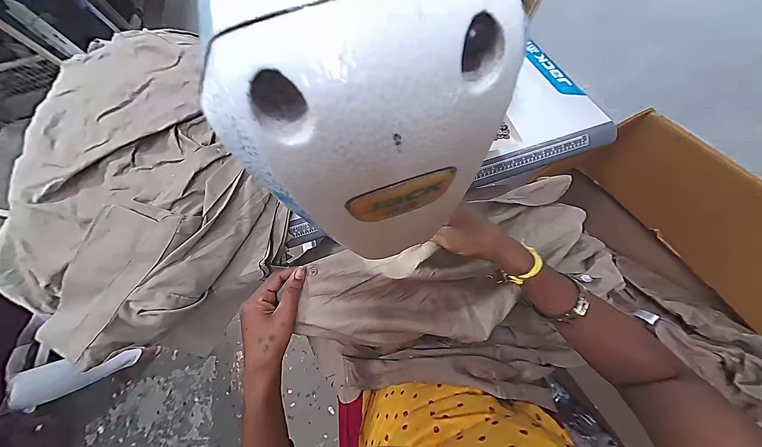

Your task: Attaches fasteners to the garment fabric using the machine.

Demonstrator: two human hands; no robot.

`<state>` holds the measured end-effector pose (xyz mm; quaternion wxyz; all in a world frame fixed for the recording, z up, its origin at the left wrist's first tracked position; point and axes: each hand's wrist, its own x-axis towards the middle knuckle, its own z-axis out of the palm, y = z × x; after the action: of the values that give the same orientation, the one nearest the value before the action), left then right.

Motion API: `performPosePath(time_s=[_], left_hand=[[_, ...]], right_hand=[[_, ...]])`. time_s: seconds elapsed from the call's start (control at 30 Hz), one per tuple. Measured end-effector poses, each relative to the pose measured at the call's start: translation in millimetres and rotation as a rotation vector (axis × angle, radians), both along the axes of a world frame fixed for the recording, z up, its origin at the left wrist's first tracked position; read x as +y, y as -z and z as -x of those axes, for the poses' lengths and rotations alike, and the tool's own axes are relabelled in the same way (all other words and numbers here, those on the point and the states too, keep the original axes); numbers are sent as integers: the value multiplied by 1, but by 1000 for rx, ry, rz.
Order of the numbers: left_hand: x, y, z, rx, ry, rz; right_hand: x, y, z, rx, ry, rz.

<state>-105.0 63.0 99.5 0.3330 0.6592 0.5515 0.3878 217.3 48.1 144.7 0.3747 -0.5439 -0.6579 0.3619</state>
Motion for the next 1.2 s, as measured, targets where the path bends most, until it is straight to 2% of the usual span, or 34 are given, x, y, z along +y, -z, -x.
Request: performPosePath(time_s=[0.13, 0.3, 0.43, 0.5, 0.57, 0.63, 0.73, 0.8, 0.93, 1.07, 1.2], left_hand=[[4, -17, -19, 77, 52, -106], [8, -12, -25, 210, 66, -170], [2, -1, -42, 435, 36, -302], [1, 0, -54, 359, 168, -230], [1, -4, -70, 165, 257, -63], [-2, -12, -84, 13, 239, 73], [-5, -20, -96, -52, 172, 178], [-7, -19, -98, -89, 148, 184], [-3, -5, -98, -183, 138, 140], [1, -6, -100, -220, 100, 150], [5, -14, -104, -160, 79, 165]], right_hand=[[-5, 8, -27, -72, 91, -58], [-1, 23, -59, -267, 174, -159], [10, 35, -115, -556, 531, -238], [23, 32, -115, -662, 559, -308], [44, 33, -105, -768, 459, -400], [64, 34, -92, -879, 372, -407], [82, 42, -83, -992, 331, -370], [80, 50, -82, -963, 344, -416], [56, 56, -88, -633, 461, -584], [28, 32, -83, -335, 531, -524], [18, 8, -62, -232, 453, -473]])
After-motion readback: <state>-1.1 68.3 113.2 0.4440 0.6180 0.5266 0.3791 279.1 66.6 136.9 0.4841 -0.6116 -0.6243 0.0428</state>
